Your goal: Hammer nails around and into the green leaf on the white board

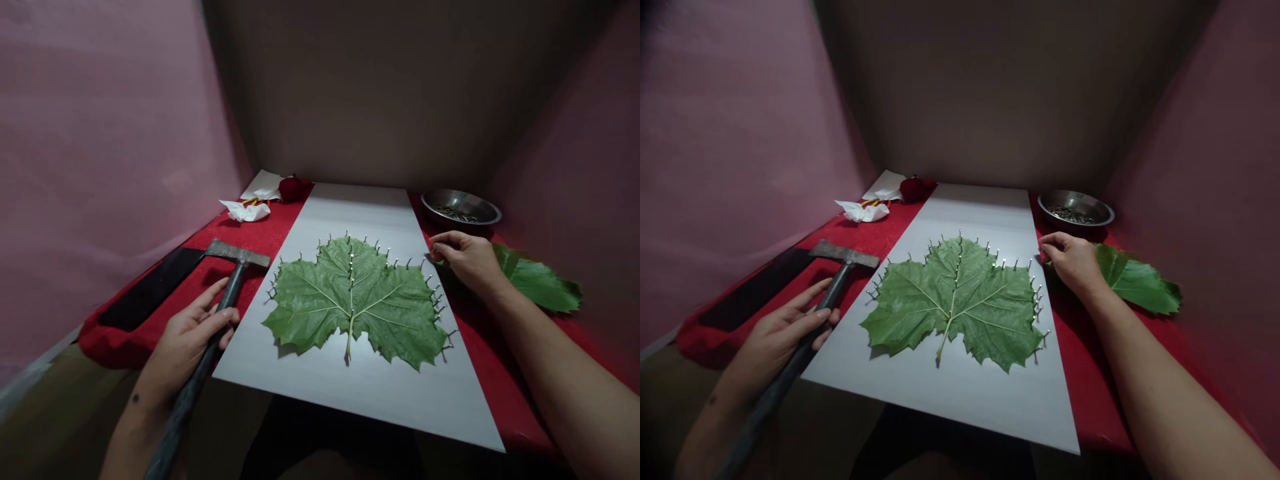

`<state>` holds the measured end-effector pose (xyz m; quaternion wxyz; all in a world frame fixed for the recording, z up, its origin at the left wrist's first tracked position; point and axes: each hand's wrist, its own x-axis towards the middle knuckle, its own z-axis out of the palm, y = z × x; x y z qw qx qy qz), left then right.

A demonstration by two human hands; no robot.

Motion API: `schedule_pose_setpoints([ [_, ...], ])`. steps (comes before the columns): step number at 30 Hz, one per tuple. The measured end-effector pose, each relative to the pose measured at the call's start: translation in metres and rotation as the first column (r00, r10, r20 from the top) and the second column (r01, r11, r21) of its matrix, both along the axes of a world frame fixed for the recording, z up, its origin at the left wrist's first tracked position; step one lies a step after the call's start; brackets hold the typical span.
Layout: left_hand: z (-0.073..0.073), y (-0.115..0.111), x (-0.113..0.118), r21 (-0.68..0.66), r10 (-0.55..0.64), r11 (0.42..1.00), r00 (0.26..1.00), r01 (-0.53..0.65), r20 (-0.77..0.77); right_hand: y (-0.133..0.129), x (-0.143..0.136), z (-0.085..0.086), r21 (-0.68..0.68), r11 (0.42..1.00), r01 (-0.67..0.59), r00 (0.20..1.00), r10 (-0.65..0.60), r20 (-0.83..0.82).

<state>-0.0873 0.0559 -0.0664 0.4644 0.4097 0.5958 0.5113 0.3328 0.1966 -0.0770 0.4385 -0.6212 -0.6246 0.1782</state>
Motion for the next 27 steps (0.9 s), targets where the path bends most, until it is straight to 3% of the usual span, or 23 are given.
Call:
schedule_pose_setpoints([
  [11, -0.0008, 0.0004, 0.0013, -0.008, 0.014, 1.000, 1.000, -0.014, 0.026, -0.0013, -0.0010, 0.0006, 0.050, 0.998, 0.027, 0.991, -0.034, 0.133],
  [18, -0.0013, 0.0000, 0.0002, 0.001, 0.016, 1.000, 1.000, -0.016, 0.024, 0.0000, -0.0030, 0.0023, 0.011, 1.000, 0.027, 0.966, -0.029, 0.258],
  [27, -0.0043, -0.0005, -0.0013, 0.004, 0.009, 1.000, 1.000, -0.009, 0.028, -0.0019, -0.0027, -0.0005, 0.019, 0.997, 0.074, 0.982, -0.076, 0.174],
])
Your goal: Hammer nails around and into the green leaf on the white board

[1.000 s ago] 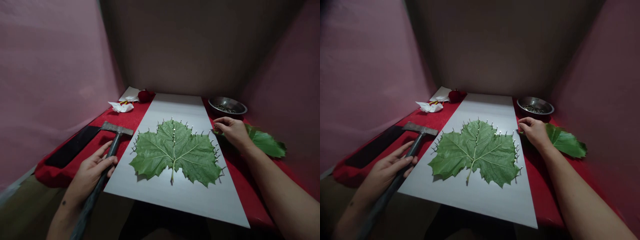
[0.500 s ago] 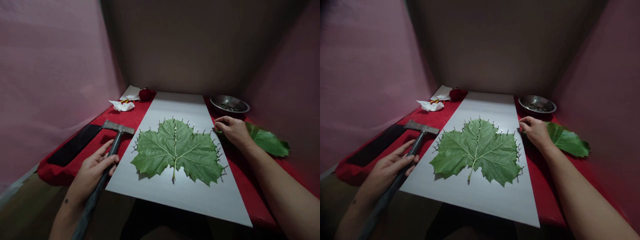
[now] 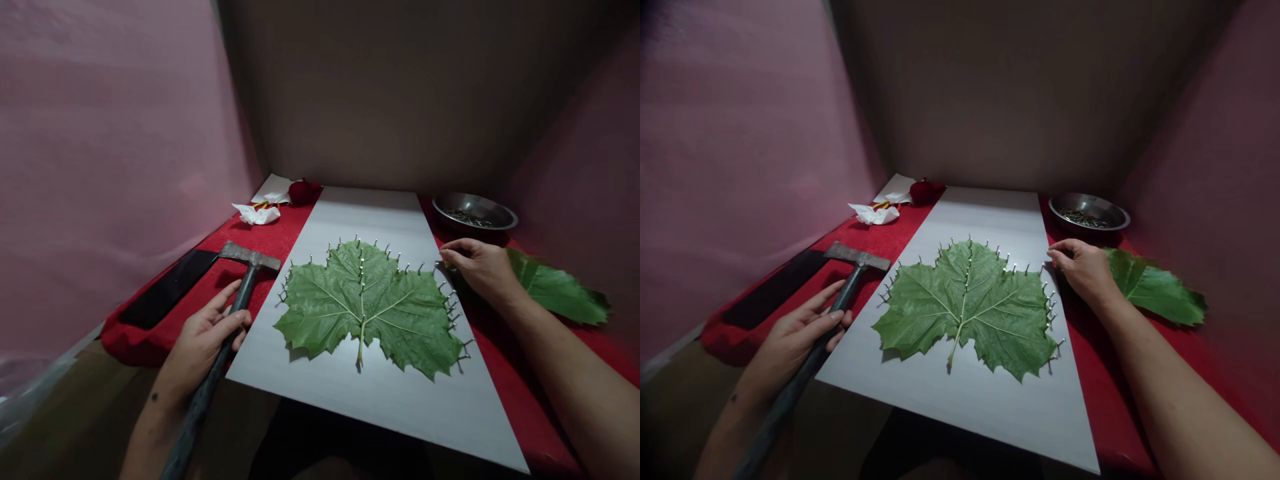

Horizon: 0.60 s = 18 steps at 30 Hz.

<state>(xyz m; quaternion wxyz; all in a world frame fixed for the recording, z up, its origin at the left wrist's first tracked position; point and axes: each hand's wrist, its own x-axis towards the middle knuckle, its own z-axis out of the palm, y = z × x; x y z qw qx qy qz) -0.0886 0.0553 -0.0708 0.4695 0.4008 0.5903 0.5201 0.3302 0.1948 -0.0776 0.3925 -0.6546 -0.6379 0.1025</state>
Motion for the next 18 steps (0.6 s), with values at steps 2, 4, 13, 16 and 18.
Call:
schedule_pose_setpoints([
  [2, 0.0002, 0.0004, 0.0004, 0.005, 0.000, 1.000, 1.000, 0.000, -0.001, 0.0002, 0.0003, 0.0000, 0.025, 0.999, 0.023, 0.999, -0.023, -0.023],
  [4, 0.0000, 0.0005, 0.0002, 0.008, -0.006, 1.000, 1.000, 0.006, -0.004, 0.0009, 0.0008, -0.0001, 0.008, 0.999, 0.032, 0.999, -0.032, 0.008],
  [13, -0.0008, -0.0004, -0.0007, 0.025, -0.015, 1.000, 1.000, 0.016, -0.021, -0.0004, -0.0013, 0.0015, -0.018, 0.999, 0.032, 0.999, -0.031, 0.043],
  [16, -0.0009, -0.0004, -0.0005, 0.024, -0.018, 1.000, 1.000, 0.019, -0.024, -0.0007, -0.0025, 0.0028, -0.050, 0.998, 0.035, 0.997, -0.032, 0.069],
  [18, -0.0015, -0.0002, -0.0009, 0.026, -0.020, 0.999, 0.999, 0.021, -0.030, -0.0011, -0.0031, 0.0034, -0.041, 0.998, 0.042, 0.998, -0.040, 0.056],
])
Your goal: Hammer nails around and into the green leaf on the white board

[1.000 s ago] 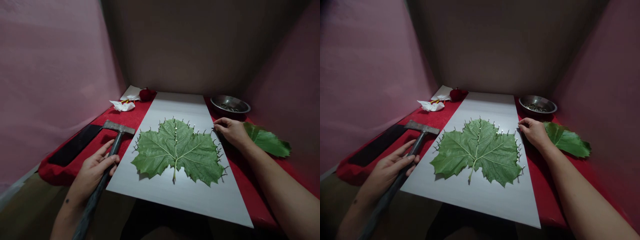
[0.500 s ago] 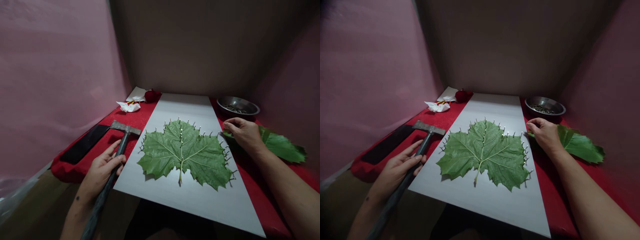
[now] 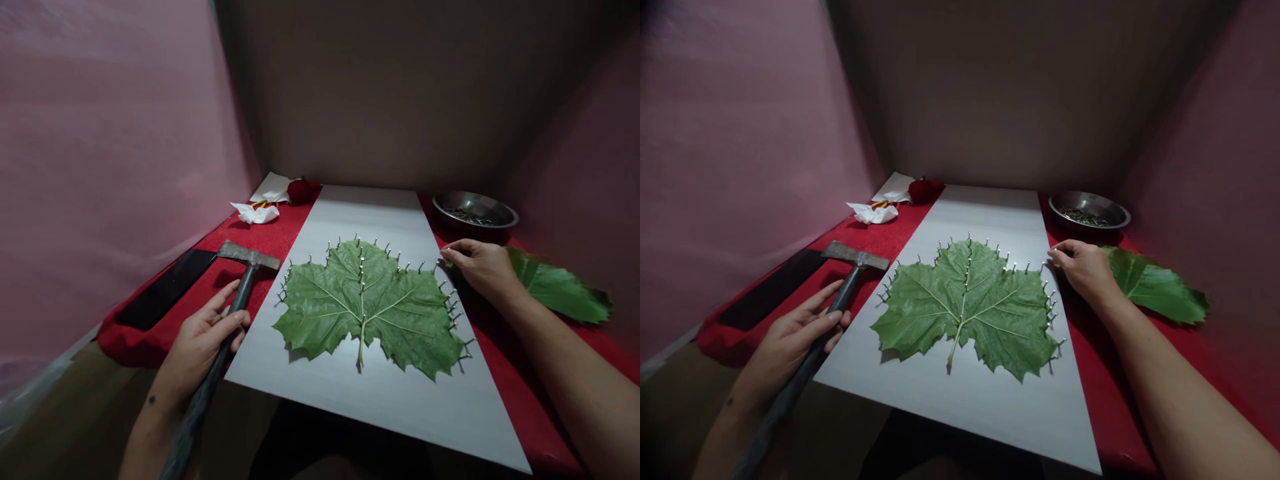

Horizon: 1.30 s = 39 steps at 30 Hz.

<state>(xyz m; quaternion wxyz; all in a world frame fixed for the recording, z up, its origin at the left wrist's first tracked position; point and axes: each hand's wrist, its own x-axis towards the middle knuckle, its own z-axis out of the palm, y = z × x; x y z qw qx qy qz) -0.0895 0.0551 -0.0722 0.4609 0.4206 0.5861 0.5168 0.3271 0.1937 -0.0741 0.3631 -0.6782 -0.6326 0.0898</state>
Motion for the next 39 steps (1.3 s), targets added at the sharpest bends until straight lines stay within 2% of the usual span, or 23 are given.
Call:
schedule_pose_setpoints([
  [5, -0.0007, 0.0008, -0.0010, 0.003, 0.005, 1.000, 1.000, -0.005, 0.000, -0.0012, 0.0002, 0.0001, -0.013, 1.000, -0.015, 1.000, 0.015, 0.005],
  [10, 0.0010, -0.0004, -0.0002, -0.007, 0.007, 1.000, 1.000, -0.006, 0.013, 0.0004, 0.0025, -0.0029, 0.043, 0.999, -0.004, 0.999, 0.006, -0.046],
  [25, 0.0014, 0.0006, 0.0021, -0.008, 0.022, 1.000, 0.999, -0.022, 0.033, -0.0035, -0.0037, 0.0020, -0.020, 1.000, 0.017, 1.000, -0.017, -0.019],
  [31, -0.0009, 0.0017, 0.0008, 0.000, -0.001, 1.000, 1.000, 0.001, 0.030, -0.0025, -0.0033, 0.0008, 0.003, 1.000, -0.016, 0.998, 0.016, 0.062],
  [39, 0.0013, -0.0007, 0.0009, -0.013, 0.020, 1.000, 0.999, -0.020, 0.044, 0.0011, -0.0001, -0.0022, 0.062, 0.998, -0.020, 0.998, 0.017, 0.062],
])
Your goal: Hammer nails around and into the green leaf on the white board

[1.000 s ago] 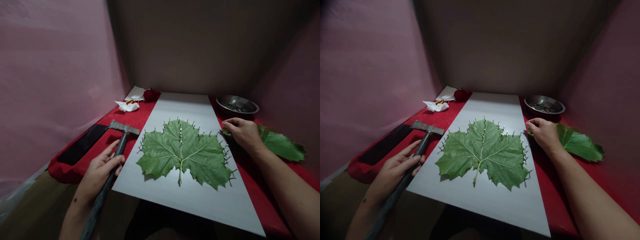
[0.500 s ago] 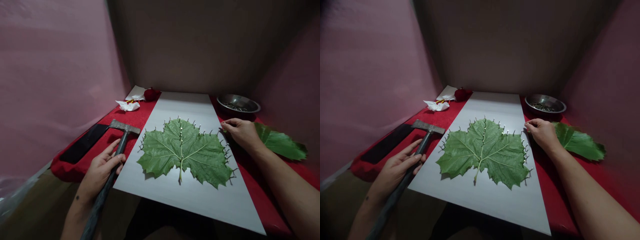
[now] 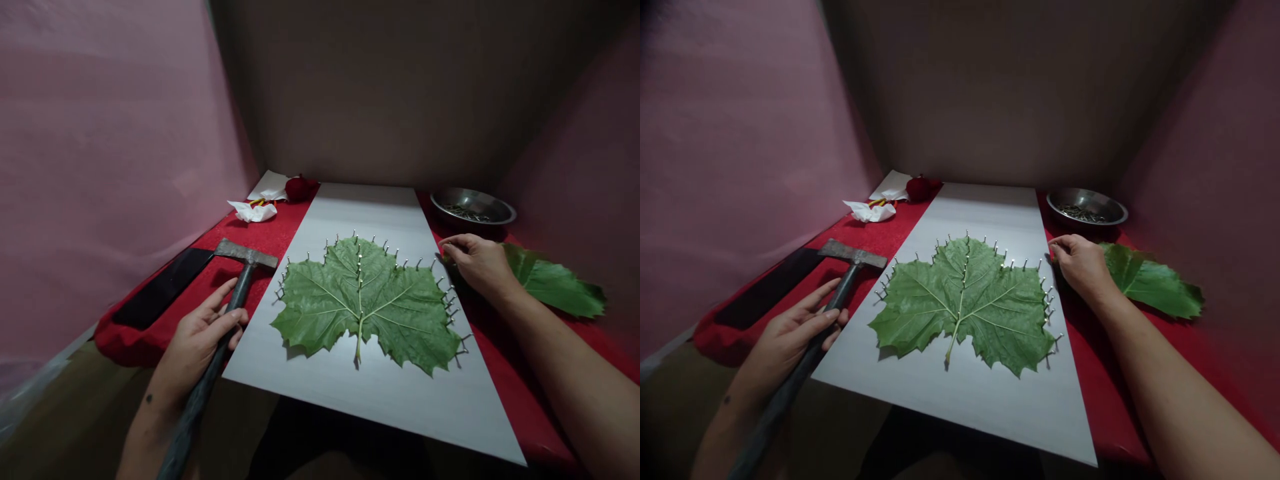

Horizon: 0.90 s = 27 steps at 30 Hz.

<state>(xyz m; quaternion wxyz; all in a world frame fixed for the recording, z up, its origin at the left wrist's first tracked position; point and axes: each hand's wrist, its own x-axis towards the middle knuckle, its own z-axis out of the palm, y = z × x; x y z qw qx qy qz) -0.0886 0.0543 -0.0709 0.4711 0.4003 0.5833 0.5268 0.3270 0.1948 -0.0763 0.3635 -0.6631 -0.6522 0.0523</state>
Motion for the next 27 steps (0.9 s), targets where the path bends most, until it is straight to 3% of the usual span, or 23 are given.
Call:
schedule_pose_setpoints([
  [22, 0.0024, 0.0018, 0.0034, 0.016, 0.034, 0.999, 0.999, -0.034, -0.034, 0.0028, 0.0031, -0.0034, -0.012, 1.000, 0.024, 0.999, -0.024, -0.024],
  [27, 0.0027, 0.0011, 0.0030, 0.022, 0.017, 1.000, 1.000, -0.017, -0.018, 0.0058, 0.0047, -0.0086, 0.064, 0.998, -0.011, 0.996, 0.017, -0.092],
])
